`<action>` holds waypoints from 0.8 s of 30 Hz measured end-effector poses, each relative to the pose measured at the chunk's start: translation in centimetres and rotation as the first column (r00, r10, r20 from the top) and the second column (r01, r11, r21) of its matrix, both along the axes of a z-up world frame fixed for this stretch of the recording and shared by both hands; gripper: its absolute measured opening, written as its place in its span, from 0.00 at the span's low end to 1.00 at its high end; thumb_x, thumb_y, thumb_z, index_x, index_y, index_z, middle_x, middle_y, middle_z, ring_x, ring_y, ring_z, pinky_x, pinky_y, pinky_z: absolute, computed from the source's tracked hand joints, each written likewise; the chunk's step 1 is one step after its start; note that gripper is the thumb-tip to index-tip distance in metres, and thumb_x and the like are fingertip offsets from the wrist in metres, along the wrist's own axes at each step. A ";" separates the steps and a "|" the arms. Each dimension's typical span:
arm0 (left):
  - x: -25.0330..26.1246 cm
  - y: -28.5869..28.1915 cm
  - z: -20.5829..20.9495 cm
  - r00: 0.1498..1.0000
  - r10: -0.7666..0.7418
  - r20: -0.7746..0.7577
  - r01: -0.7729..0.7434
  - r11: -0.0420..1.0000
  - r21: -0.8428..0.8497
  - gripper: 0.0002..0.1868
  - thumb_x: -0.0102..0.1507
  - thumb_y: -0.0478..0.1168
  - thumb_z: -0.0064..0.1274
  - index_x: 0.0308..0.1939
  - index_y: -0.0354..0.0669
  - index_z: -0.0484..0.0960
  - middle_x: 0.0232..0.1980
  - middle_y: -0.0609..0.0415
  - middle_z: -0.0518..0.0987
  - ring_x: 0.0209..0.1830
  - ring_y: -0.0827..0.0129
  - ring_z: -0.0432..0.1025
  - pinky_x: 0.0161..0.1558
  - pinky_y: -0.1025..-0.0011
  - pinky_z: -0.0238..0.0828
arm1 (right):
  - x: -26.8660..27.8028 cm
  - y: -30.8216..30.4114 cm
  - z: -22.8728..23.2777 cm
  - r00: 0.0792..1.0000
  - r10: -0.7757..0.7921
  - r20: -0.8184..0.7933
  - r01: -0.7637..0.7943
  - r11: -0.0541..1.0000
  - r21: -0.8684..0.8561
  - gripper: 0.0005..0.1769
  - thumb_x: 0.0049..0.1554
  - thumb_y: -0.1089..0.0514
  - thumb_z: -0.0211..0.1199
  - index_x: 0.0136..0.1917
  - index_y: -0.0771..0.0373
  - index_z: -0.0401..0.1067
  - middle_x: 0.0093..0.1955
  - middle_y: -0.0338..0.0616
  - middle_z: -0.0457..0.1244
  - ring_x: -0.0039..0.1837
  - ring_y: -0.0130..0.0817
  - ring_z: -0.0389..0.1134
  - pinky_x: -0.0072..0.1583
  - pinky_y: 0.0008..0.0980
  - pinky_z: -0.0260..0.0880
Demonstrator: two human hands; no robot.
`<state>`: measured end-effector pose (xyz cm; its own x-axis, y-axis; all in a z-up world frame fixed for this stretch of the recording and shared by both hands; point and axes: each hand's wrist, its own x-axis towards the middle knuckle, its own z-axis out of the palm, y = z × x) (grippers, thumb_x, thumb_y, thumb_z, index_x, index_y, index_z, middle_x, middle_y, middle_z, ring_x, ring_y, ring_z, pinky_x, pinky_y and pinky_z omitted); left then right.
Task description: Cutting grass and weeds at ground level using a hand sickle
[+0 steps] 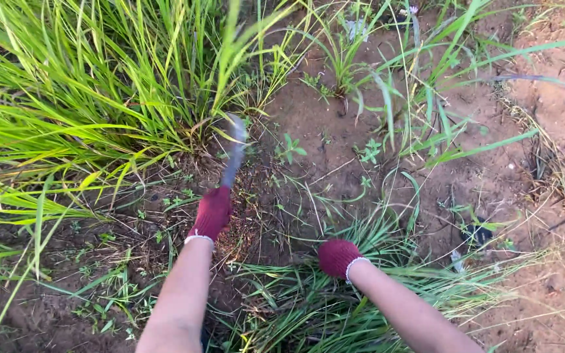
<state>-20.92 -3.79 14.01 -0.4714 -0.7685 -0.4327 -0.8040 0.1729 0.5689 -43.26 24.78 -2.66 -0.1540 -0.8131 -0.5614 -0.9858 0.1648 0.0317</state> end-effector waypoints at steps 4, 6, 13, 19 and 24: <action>0.4 2.1 0.1 0.999 -0.051 0.005 0.050 0.996 0.074 0.26 0.67 0.60 0.39 0.43 0.45 0.85 0.43 0.46 0.86 0.52 0.51 0.79 0.58 0.51 0.74 | 2.4 1.1 1.6 0.995 0.093 -0.045 -0.088 0.991 0.101 0.23 0.64 0.41 0.48 0.64 0.48 0.76 0.66 0.40 0.68 0.70 0.45 0.67 0.67 0.59 0.65; 0.9 2.6 3.4 0.982 -0.188 0.007 0.186 0.976 0.113 0.27 0.66 0.62 0.44 0.46 0.44 0.85 0.50 0.42 0.85 0.59 0.47 0.76 0.62 0.48 0.70 | 2.1 1.4 0.0 0.990 0.134 -0.049 -0.126 0.982 0.144 0.25 0.67 0.42 0.46 0.70 0.50 0.72 0.73 0.41 0.64 0.75 0.46 0.62 0.72 0.60 0.60; 0.7 1.6 -3.6 0.956 0.212 -0.205 -0.155 0.953 0.259 0.26 0.65 0.62 0.44 0.39 0.42 0.78 0.28 0.38 0.79 0.28 0.47 0.74 0.29 0.49 0.77 | 3.7 1.6 -0.8 0.997 0.020 -0.071 -0.020 1.000 -0.004 0.21 0.60 0.39 0.50 0.49 0.48 0.81 0.51 0.43 0.73 0.57 0.50 0.74 0.52 0.64 0.72; 0.7 -1.3 2.7 0.976 0.130 -0.177 -0.062 0.935 0.349 0.29 0.65 0.61 0.46 0.55 0.42 0.79 0.39 0.35 0.80 0.39 0.41 0.75 0.40 0.45 0.71 | 3.5 2.2 -0.2 0.994 0.091 -0.059 -0.089 0.996 0.025 0.23 0.63 0.40 0.50 0.62 0.48 0.77 0.64 0.41 0.70 0.68 0.50 0.68 0.64 0.66 0.65; -0.9 3.3 1.7 0.991 0.133 -0.012 -0.121 0.931 0.343 0.42 0.68 0.72 0.27 0.29 0.40 0.82 0.22 0.50 0.76 0.21 0.65 0.70 0.24 0.62 0.65 | 4.2 -0.5 4.2 0.996 -0.055 -0.064 0.055 0.998 0.006 0.22 0.59 0.37 0.54 0.54 0.47 0.81 0.56 0.44 0.72 0.59 0.52 0.72 0.52 0.67 0.71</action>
